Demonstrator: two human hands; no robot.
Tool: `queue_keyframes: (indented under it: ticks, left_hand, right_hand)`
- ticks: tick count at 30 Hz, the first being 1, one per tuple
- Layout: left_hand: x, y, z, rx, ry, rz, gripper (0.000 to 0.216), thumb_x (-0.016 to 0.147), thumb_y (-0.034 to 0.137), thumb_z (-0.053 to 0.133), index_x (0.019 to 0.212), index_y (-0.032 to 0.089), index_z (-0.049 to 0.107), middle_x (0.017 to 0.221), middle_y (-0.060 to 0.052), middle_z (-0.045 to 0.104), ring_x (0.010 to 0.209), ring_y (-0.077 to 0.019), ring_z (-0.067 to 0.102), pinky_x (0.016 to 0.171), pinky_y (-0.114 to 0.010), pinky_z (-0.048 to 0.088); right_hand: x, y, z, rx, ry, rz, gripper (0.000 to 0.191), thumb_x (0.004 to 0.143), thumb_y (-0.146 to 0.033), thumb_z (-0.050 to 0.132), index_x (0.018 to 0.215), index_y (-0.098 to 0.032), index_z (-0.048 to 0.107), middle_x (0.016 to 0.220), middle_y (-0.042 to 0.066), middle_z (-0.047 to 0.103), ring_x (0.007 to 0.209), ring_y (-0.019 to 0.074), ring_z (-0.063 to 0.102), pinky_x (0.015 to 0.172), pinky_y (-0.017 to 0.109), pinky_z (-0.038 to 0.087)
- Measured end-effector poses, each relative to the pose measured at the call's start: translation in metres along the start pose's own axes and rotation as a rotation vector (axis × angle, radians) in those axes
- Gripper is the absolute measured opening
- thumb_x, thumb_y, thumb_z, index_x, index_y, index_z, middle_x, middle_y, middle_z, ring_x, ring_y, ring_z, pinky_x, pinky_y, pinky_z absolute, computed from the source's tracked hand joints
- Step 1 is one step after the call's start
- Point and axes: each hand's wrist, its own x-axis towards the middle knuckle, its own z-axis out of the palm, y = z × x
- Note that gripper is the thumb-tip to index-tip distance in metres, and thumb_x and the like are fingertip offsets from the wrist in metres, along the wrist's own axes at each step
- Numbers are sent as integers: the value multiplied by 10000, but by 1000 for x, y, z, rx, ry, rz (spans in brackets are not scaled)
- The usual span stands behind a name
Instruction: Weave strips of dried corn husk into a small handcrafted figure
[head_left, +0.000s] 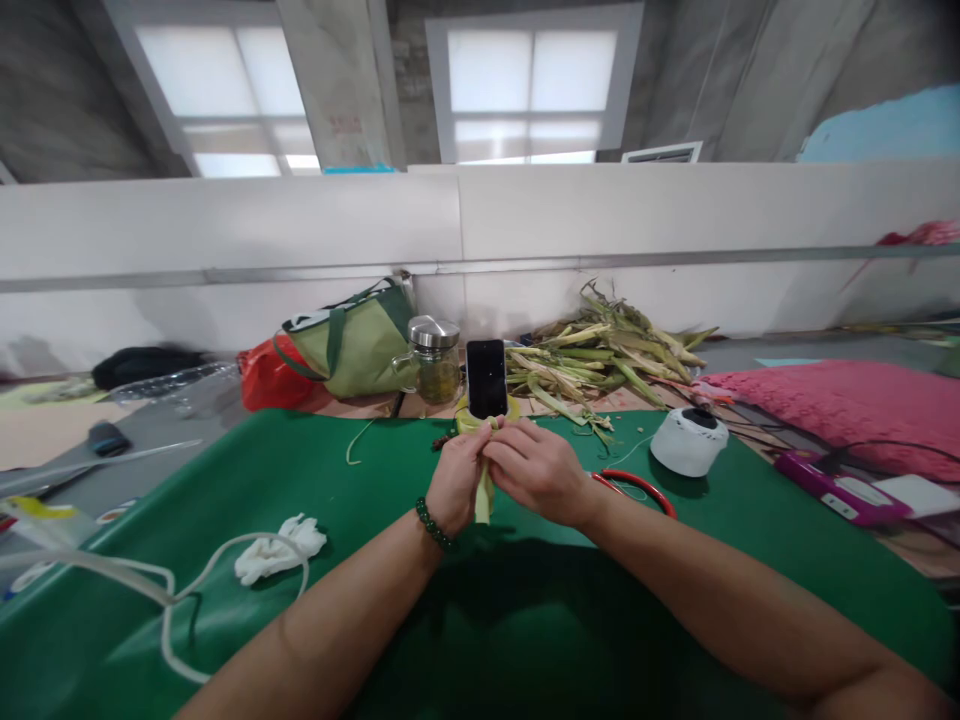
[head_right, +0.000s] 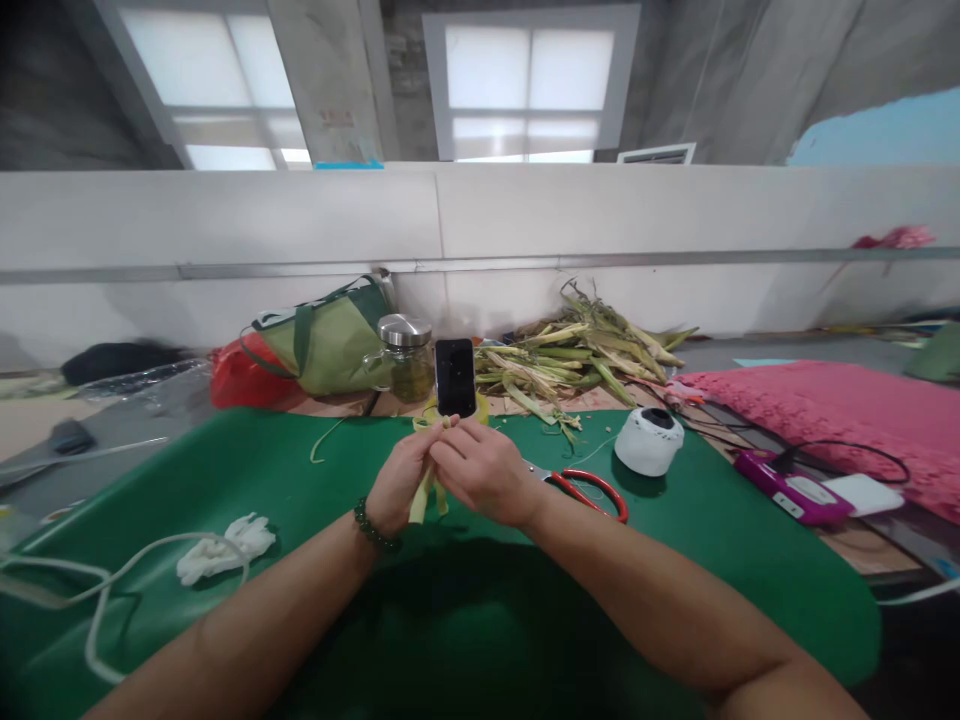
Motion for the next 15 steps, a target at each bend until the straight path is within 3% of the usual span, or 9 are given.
queue_keyframes:
  ticks: [4, 9, 15]
  left_hand:
    - [2, -3, 1, 86, 5, 74, 220, 618, 261, 783, 545, 126, 627, 541, 30, 567, 561, -78, 476, 598, -202, 401]
    - [3, -12, -4, -12, -32, 58, 246, 642, 331, 762, 600, 141, 611, 571, 31, 551, 555, -82, 465, 578, -207, 391]
    - [4, -19, -6, 62, -36, 55, 218, 698, 359, 698, 613, 171, 626, 618, -13, 583, 624, -146, 519, 626, -267, 413]
  right_hand:
    - [-3, 5, 4, -52, 9, 75, 163, 895, -209, 466, 812, -158, 597, 792, 74, 600, 746, 195, 489, 708, 326, 445]
    - [-3, 7, -1, -34, 14, 71, 145, 853, -201, 481, 765, -164, 590, 771, 71, 603, 733, 192, 493, 687, 313, 420]
    - [-3, 5, -1, -91, 26, 135, 113, 813, -198, 506, 751, -168, 596, 718, 52, 600, 691, 178, 496, 647, 298, 382]
